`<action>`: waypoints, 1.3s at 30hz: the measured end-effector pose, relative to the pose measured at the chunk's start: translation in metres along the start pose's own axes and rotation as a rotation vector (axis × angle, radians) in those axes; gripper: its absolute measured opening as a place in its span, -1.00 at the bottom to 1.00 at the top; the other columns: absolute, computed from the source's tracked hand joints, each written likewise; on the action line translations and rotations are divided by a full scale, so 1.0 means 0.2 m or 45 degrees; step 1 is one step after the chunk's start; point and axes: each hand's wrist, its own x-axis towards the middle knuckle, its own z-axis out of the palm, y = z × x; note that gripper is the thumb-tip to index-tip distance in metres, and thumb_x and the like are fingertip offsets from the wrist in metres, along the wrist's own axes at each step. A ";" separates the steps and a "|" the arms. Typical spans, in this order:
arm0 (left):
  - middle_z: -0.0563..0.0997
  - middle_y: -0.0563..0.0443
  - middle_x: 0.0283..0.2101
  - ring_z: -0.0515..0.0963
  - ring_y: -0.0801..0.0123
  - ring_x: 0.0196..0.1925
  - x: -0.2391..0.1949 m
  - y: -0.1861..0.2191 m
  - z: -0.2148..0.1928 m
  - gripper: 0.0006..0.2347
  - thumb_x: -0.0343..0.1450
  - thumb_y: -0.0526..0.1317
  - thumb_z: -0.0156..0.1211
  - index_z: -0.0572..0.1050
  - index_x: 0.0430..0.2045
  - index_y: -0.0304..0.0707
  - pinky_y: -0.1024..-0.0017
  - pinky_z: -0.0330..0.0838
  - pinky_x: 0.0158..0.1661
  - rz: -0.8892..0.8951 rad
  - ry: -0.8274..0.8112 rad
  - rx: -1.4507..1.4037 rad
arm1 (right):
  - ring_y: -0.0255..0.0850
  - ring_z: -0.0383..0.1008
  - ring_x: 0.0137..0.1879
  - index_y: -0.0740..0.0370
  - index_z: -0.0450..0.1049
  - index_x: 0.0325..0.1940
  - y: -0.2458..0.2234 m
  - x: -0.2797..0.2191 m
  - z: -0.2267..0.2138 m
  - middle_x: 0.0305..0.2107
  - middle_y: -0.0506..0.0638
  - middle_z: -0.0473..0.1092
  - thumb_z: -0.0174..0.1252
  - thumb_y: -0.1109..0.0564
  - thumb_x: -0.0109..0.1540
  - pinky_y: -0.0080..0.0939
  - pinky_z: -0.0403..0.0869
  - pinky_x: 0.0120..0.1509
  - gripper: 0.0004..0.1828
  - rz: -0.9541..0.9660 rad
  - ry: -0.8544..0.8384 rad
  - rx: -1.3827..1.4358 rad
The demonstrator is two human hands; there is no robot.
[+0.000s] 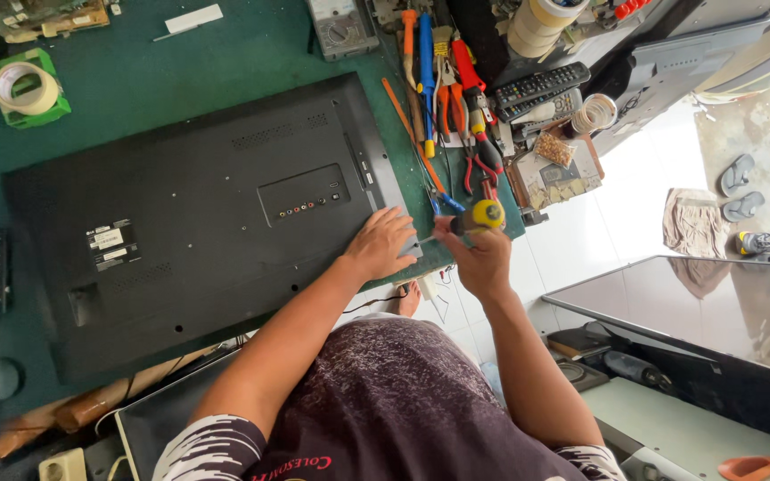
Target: The person uses a screwdriver to remove several screws from the back panel of a television set. They systematically unscrew fasteners around the perimeter and center of the panel while working at a cluttered electronics repair bench.
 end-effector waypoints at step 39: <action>0.59 0.25 -0.27 0.64 0.37 -0.21 -0.34 -0.34 -0.33 -0.74 0.35 -0.12 0.42 0.64 -0.08 0.14 0.33 0.57 -0.02 -0.821 0.612 -0.619 | 0.00 0.67 -0.30 0.42 0.69 -0.10 0.14 0.64 0.42 -0.43 0.23 0.53 0.50 0.30 0.27 -0.04 0.63 -0.21 -0.84 -0.201 0.239 0.174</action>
